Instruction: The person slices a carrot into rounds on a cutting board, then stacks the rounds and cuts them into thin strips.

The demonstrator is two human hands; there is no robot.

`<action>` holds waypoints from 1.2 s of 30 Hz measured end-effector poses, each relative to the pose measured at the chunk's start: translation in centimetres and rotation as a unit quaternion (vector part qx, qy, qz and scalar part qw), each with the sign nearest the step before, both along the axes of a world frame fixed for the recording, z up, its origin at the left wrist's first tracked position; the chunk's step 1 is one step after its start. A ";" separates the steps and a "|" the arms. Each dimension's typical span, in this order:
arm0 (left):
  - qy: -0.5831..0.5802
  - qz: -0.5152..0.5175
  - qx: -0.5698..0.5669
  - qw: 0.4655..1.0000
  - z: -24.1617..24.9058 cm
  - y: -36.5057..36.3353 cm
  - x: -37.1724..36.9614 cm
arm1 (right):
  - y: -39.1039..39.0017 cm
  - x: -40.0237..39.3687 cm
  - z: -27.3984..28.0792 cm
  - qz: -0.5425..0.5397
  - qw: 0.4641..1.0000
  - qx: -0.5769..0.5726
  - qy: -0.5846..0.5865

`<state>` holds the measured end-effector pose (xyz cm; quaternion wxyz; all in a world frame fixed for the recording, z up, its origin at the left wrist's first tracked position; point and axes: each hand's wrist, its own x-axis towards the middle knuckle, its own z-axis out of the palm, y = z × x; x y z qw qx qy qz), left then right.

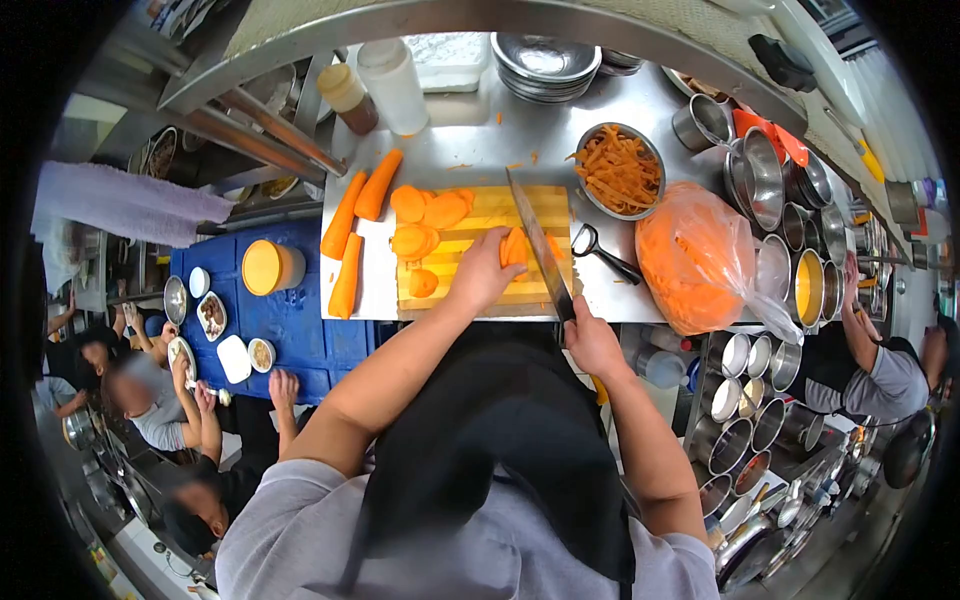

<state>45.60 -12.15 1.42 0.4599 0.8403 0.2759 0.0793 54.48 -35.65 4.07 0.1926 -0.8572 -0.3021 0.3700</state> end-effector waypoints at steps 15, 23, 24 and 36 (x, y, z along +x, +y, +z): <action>0.091 -0.165 0.054 0.981 3.5 3.6 0.8 | 1.7 -1.1 2.6 0.018 0.995 -0.068 -0.076; 0.175 -0.144 0.169 0.959 4.7 2.1 4.1 | 1.9 -1.7 1.2 -0.015 0.997 -0.044 -0.061; 0.177 -0.142 0.169 0.959 4.5 1.8 4.2 | 1.9 -1.8 1.1 -0.026 0.997 -0.038 -0.062; 0.026 -0.032 -0.018 0.999 1.1 2.5 -0.3 | 1.7 -1.9 1.1 -0.021 0.996 -0.054 -0.065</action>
